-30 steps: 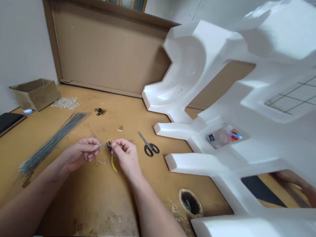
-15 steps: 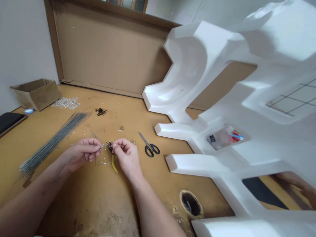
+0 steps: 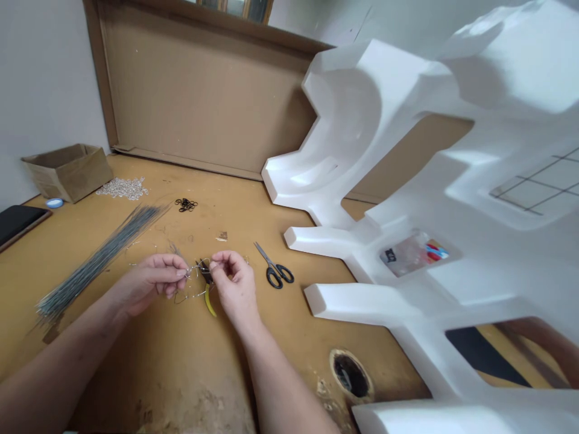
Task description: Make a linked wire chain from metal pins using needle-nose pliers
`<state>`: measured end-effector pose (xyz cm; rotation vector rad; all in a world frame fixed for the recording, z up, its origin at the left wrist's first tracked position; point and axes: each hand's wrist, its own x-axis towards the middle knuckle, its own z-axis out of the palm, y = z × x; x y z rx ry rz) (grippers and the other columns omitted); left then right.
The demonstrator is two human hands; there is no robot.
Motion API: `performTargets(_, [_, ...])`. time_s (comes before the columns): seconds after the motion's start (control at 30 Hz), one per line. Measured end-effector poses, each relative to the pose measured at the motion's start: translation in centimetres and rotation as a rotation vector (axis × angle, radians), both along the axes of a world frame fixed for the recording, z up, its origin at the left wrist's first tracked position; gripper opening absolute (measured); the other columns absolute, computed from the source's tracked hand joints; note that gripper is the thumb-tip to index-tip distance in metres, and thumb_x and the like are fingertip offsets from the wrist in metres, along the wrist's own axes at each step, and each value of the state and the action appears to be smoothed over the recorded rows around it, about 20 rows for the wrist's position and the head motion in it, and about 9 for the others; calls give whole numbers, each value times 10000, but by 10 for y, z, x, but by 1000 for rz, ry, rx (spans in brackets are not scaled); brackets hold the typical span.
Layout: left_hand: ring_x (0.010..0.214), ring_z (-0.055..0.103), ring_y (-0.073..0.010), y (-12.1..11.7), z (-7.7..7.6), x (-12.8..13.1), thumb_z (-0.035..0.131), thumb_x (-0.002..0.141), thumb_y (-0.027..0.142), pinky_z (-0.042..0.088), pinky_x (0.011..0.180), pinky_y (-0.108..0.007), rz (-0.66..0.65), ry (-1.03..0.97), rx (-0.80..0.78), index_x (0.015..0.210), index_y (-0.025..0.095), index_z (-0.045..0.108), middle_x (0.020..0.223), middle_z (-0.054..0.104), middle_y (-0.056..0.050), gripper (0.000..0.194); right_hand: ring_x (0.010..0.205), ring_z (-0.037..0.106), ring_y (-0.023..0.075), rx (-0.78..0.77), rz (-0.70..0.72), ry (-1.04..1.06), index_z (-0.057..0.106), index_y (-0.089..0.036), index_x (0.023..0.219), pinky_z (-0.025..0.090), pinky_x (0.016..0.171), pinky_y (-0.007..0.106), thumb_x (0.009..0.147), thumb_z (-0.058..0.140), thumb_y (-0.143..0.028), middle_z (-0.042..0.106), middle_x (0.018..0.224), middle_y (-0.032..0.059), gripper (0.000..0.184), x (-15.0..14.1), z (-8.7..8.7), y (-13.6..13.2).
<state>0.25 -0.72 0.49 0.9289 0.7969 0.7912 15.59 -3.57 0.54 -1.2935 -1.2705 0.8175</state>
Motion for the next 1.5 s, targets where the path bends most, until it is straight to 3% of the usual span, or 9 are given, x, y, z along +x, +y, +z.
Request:
performTargets(0.07, [354, 416, -45, 0, -1, 0, 686, 516, 241, 283, 406, -186, 6, 4, 6, 555, 130, 572, 466, 587, -2, 163, 687, 497, 155, 178, -97, -156, 545, -203, 757, 397, 649, 297, 693, 563, -203, 546, 726, 14, 67, -1, 0, -3])
performTargets(0.17, [357, 417, -45, 1, -2, 1, 688, 521, 250, 297, 411, -189, 7, 4, 18, 559, 131, 570, 467, 587, 0, 172, 737, 508, 171, 398, -83, -357, 538, -212, 761, 405, 673, 312, 723, 541, -166, 555, 763, 28, 59, -3, 2, -9])
performTargets(0.33, [372, 420, -48, 0, -4, 2, 687, 534, 270, 319, 423, -194, 18, 22, 37, 586, 133, 568, 472, 581, 12, 188, 685, 522, 167, 503, 41, -491, 523, -204, 788, 421, 606, 306, 752, 526, -142, 556, 726, 26, 72, -5, 3, -14])
performTargets(0.5, [391, 424, -49, 0, -5, 2, 685, 540, 271, 326, 437, -197, 40, 12, 79, 592, 135, 566, 473, 568, 22, 188, 668, 525, 162, 606, 130, -687, 540, -187, 822, 402, 634, 326, 761, 520, -124, 580, 705, 29, 90, -7, 1, -13])
performTargets(0.67, [404, 439, -54, -1, -5, 2, 672, 554, 265, 332, 448, -201, 19, 9, 73, 601, 133, 576, 500, 594, 7, 169, 655, 519, 150, 638, 129, -773, 554, -190, 796, 387, 642, 323, 777, 492, -105, 605, 709, 30, 106, -6, -1, -11])
performTargets(1.5, [386, 446, -57, 0, -5, 0, 698, 540, 260, 345, 427, -195, -46, -95, -27, 616, 128, 587, 506, 610, -11, 189, 659, 520, 135, 593, 190, -683, 503, -196, 735, 373, 648, 302, 794, 477, -106, 583, 694, 10, 111, -2, 3, -9])
